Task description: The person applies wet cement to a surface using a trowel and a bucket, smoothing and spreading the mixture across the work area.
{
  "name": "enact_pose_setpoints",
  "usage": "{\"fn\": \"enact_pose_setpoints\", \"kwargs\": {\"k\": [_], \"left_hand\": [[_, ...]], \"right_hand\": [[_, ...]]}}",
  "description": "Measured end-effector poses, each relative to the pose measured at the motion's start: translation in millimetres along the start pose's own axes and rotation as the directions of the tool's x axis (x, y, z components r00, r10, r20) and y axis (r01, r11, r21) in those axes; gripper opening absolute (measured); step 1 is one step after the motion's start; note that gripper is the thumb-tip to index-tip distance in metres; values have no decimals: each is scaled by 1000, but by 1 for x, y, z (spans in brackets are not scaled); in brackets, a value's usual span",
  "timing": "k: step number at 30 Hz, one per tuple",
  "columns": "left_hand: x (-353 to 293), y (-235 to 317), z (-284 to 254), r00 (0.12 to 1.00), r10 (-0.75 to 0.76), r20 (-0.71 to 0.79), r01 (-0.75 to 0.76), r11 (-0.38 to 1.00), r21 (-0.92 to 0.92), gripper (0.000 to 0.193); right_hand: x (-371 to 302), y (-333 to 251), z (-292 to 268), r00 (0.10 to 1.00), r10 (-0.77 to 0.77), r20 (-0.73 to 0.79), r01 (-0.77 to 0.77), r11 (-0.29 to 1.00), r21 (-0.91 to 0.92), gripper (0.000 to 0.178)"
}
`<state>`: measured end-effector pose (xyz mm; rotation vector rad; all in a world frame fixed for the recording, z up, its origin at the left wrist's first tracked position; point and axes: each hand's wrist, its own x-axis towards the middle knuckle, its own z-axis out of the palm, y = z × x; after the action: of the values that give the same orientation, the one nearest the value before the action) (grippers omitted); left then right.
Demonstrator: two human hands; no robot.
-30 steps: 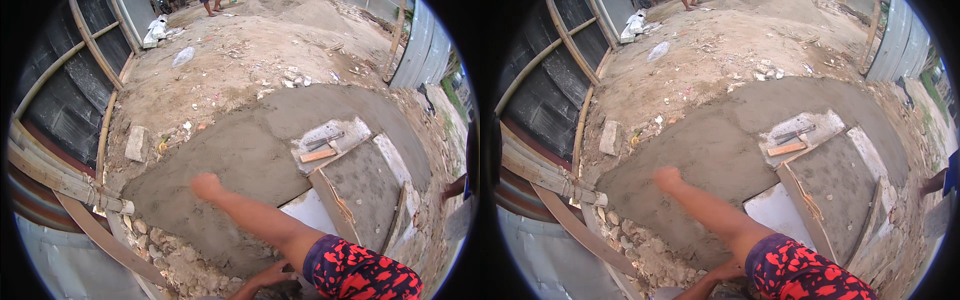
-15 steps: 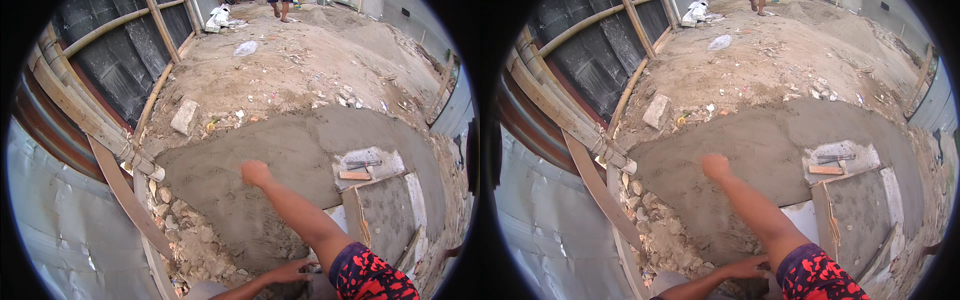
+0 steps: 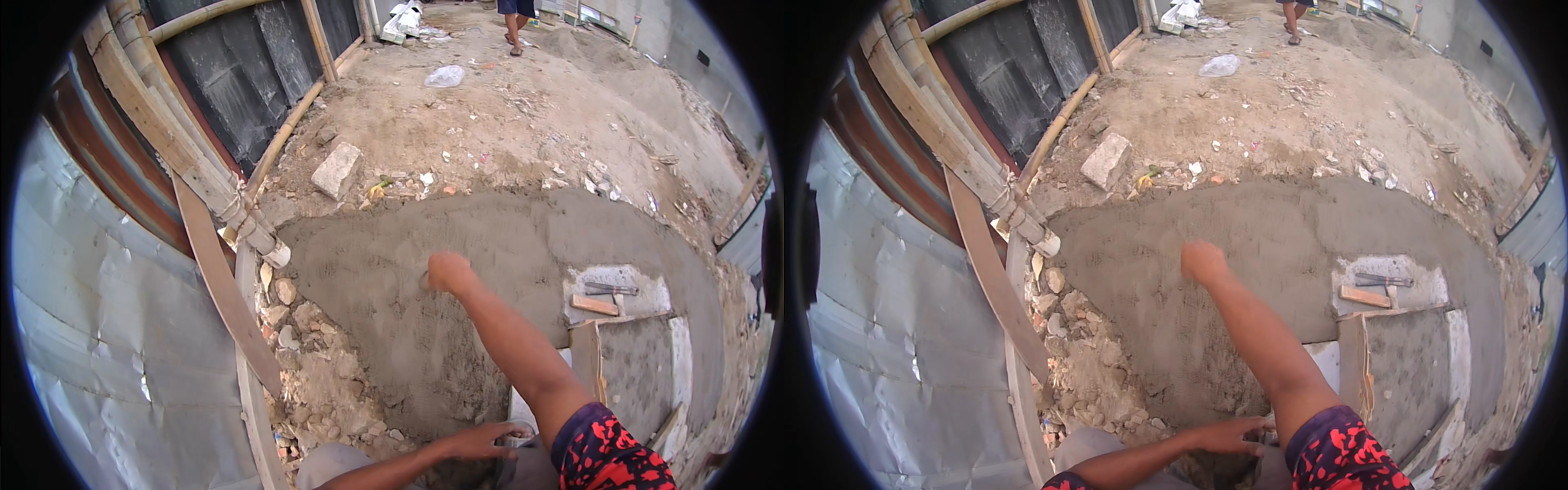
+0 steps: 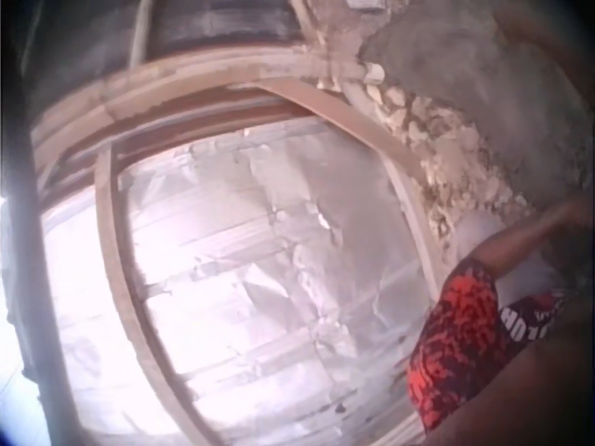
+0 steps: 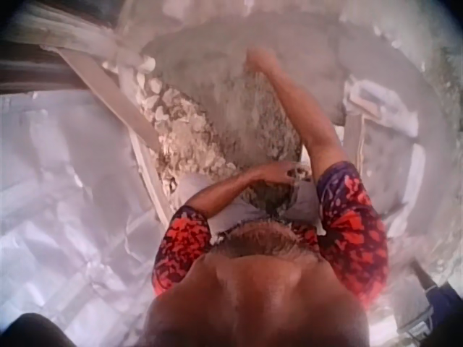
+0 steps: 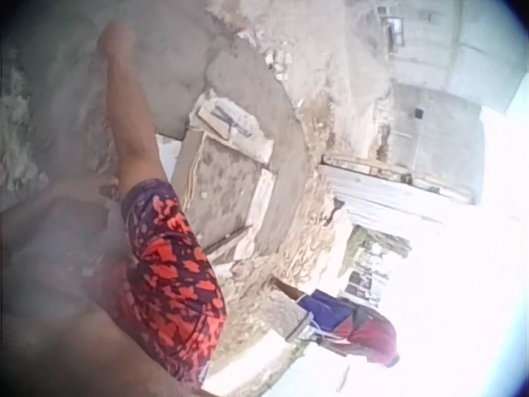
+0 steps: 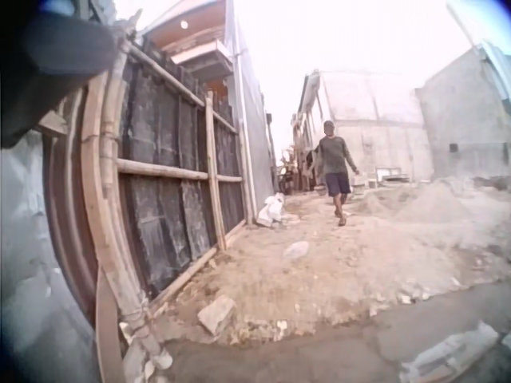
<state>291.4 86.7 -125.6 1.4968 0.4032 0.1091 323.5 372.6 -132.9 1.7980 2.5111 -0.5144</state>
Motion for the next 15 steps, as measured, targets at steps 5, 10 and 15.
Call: {"fn": "enact_pose_setpoints", "kwargs": {"k": [5, 10, 15], "left_hand": [[-1, -7, 5, 1000, -3, 30, 5, 999, -50, 72], [0, -8, 8, 1000, 5, 14, -5, 1000, -4, 66], [-1, -5, 8, 1000, -17, -2, 17, 1000, -6, 63]], "right_hand": [[-5, -4, -1, 998, 30, 47, -30, 999, 14, 19], [-4, -4, -1, 998, 35, 58, -35, 999, -9, 20], [-5, -4, 0, 999, 33, 20, -33, 999, 9, 21]]}}
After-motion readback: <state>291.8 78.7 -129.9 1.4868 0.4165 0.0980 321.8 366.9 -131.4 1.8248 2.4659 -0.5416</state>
